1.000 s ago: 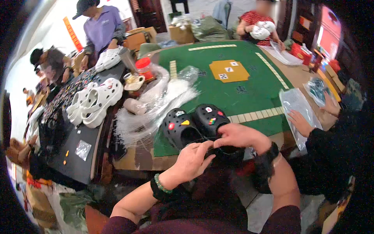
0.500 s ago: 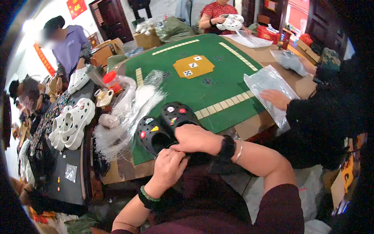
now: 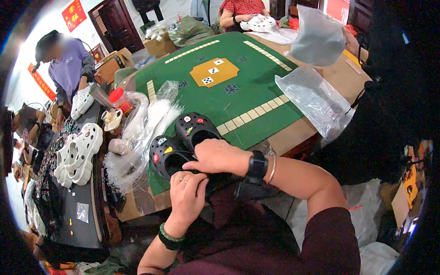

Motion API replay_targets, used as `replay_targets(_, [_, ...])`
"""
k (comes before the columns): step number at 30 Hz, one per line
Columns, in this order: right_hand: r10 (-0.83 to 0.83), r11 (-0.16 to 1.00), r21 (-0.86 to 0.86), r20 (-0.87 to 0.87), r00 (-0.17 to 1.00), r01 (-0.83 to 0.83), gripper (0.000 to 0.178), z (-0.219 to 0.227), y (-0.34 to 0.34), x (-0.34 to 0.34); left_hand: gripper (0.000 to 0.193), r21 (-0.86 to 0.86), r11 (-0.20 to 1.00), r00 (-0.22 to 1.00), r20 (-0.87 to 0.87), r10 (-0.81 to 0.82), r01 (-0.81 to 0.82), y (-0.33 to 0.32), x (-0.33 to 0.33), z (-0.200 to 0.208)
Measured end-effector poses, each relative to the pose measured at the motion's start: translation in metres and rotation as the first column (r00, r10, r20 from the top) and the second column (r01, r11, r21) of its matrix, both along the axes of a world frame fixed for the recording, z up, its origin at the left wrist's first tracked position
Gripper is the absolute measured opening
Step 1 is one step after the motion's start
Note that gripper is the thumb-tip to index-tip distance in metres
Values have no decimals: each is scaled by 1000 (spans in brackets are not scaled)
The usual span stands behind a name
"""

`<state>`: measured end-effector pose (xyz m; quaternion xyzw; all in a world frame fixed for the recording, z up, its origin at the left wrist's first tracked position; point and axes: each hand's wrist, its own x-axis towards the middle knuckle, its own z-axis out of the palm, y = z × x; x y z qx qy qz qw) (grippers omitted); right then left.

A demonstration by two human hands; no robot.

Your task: The recorder is assembling and inspecting clog-style shoes, attaching decorative charms and connecting pairs with a cord.

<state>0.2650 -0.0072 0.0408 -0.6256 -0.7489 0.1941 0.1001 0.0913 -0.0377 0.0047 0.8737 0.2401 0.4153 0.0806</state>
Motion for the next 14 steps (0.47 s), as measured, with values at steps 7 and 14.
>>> replay_targets(7, [72, 997, 6, -106, 992, -72, 64, 44, -5, 19, 19, -52, 999, 999, 36, 9, -7, -2, -15, 16])
replay_targets(14, [215, 970, -75, -188, 958, -232, 50, 68, -48, 35, 23, -183, 983, 993, 119, 22, 1, -8, -35, 19])
